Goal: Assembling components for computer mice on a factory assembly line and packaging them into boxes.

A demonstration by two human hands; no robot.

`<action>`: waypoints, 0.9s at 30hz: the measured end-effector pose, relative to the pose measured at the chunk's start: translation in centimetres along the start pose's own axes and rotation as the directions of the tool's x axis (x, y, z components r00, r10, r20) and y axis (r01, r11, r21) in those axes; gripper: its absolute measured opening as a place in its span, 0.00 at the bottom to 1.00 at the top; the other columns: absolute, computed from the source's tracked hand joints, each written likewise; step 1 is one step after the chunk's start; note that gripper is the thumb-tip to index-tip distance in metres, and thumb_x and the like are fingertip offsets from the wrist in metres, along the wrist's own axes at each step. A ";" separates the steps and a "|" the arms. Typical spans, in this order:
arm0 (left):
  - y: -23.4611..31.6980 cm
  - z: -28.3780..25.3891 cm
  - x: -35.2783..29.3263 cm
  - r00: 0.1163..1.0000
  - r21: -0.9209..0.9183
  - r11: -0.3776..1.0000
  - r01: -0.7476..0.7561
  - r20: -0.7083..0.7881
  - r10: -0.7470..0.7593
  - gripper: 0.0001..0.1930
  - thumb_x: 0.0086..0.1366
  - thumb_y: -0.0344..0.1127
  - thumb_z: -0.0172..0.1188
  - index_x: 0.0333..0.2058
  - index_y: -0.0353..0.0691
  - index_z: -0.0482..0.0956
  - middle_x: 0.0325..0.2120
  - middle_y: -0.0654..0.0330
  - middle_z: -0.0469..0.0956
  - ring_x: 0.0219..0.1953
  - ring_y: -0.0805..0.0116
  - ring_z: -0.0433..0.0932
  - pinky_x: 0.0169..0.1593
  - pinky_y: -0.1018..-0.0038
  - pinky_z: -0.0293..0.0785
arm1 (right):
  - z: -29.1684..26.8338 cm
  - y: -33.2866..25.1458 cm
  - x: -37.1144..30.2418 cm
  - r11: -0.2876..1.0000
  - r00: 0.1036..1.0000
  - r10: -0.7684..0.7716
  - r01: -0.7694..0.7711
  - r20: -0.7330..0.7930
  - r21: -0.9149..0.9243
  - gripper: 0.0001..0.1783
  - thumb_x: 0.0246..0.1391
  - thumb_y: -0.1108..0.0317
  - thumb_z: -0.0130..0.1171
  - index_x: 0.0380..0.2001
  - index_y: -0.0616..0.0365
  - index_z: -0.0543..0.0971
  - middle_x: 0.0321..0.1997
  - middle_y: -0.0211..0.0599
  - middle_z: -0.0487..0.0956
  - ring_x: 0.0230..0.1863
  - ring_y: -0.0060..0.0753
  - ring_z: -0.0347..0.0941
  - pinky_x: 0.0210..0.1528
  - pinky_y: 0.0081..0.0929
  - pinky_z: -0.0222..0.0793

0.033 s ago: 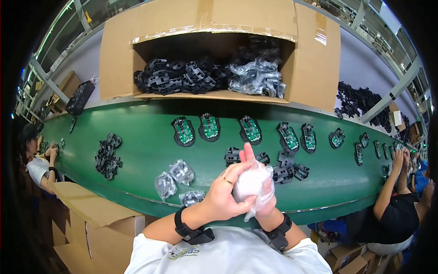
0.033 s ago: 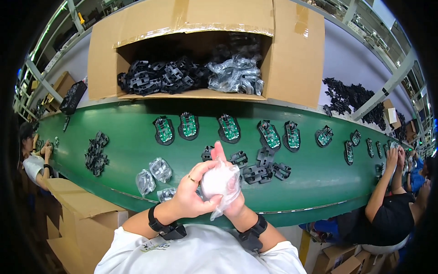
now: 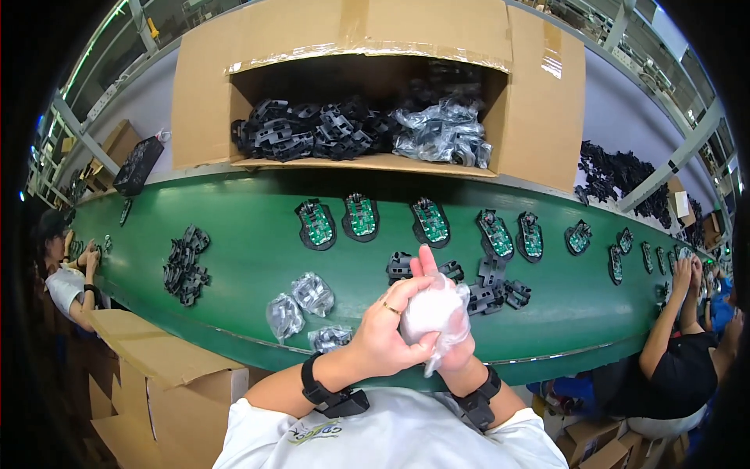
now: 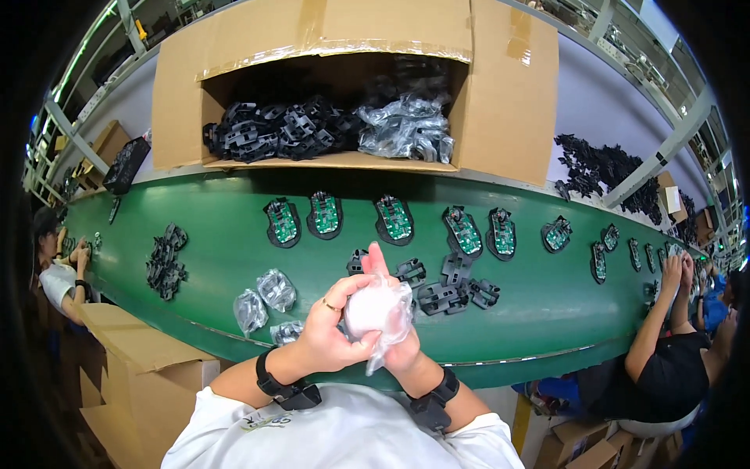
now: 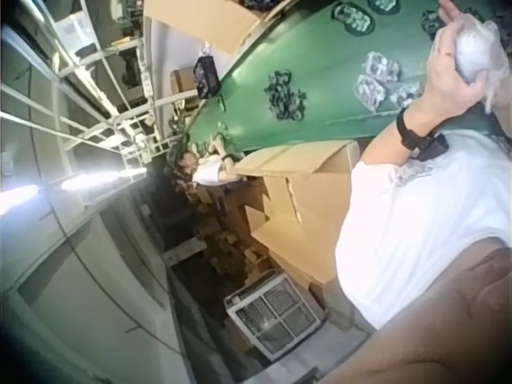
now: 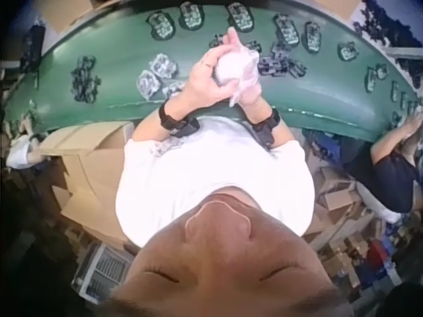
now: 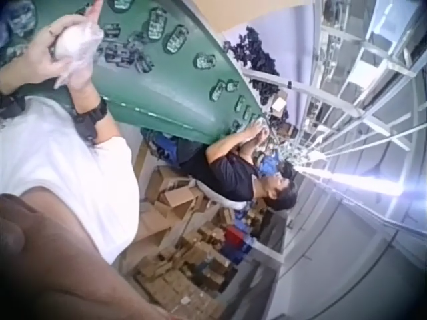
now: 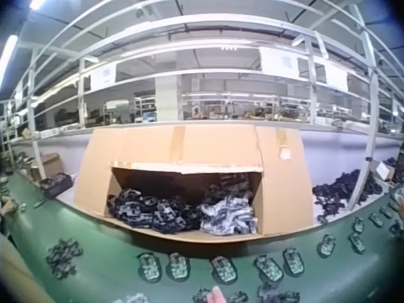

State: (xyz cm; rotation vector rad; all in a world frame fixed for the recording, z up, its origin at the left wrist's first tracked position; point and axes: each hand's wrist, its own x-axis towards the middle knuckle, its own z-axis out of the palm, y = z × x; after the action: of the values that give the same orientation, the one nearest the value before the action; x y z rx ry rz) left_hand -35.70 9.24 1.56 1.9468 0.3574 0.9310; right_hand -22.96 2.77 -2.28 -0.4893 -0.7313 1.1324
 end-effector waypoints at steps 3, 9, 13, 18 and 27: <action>-1.0 1.8 -1.0 0.983 -0.313 0.941 0.130 -0.082 -0.163 0.37 0.53 0.25 0.72 0.61 0.34 0.65 0.53 0.55 0.74 0.56 0.66 0.76 0.60 0.69 0.73 | 0.8 -0.2 -0.3 0.999 0.999 -0.035 0.034 0.042 0.013 0.38 0.64 0.51 0.62 0.72 0.52 0.63 0.83 0.45 0.47 0.82 0.42 0.41 0.80 0.42 0.44; -1.9 1.2 -1.9 0.878 -0.547 0.803 0.236 -0.234 -0.417 0.27 0.55 0.25 0.68 0.53 0.35 0.71 0.44 0.58 0.79 0.45 0.71 0.80 0.48 0.73 0.78 | 0.2 -2.8 -0.5 0.929 0.992 -0.070 0.027 -0.103 -0.369 0.42 0.52 0.70 0.62 0.70 0.66 0.61 0.78 0.51 0.57 0.76 0.45 0.58 0.78 0.44 0.50; -1.9 -1.3 -1.7 0.923 0.049 0.957 0.287 -0.282 -0.262 0.21 0.57 0.29 0.69 0.49 0.35 0.75 0.38 0.58 0.79 0.38 0.74 0.80 0.41 0.72 0.79 | 1.5 -6.1 -0.9 0.274 0.896 -0.249 0.430 0.368 -0.860 0.43 0.50 0.64 0.68 0.70 0.56 0.66 0.80 0.61 0.50 0.81 0.68 0.40 0.78 0.64 0.33; -0.1 -1.1 -1.4 0.901 -0.704 0.590 0.396 0.171 -0.399 0.34 0.60 0.30 0.70 0.63 0.35 0.66 0.56 0.57 0.74 0.51 0.72 0.78 0.53 0.75 0.76 | 2.7 -3.4 0.2 0.332 0.923 -0.031 0.372 0.385 -0.867 0.31 0.42 0.59 0.80 0.52 0.51 0.83 0.73 0.69 0.60 0.73 0.70 0.59 0.69 0.61 0.60; -0.4 -7.7 -3.4 0.996 0.664 0.746 0.051 -0.083 0.006 0.22 0.52 0.34 0.76 0.48 0.42 0.85 0.36 0.56 0.84 0.36 0.57 0.83 0.40 0.65 0.80 | -1.2 -3.3 -1.6 0.465 0.865 -0.457 0.428 0.204 -0.775 0.13 0.34 0.84 0.56 0.24 0.57 0.83 0.49 0.54 0.79 0.47 0.49 0.81 0.45 0.37 0.79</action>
State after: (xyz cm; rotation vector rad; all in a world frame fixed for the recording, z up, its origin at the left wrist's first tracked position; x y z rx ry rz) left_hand -43.55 12.21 1.87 2.5481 0.8584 0.9431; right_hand -20.40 0.05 -1.22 -1.0109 -1.2661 0.2135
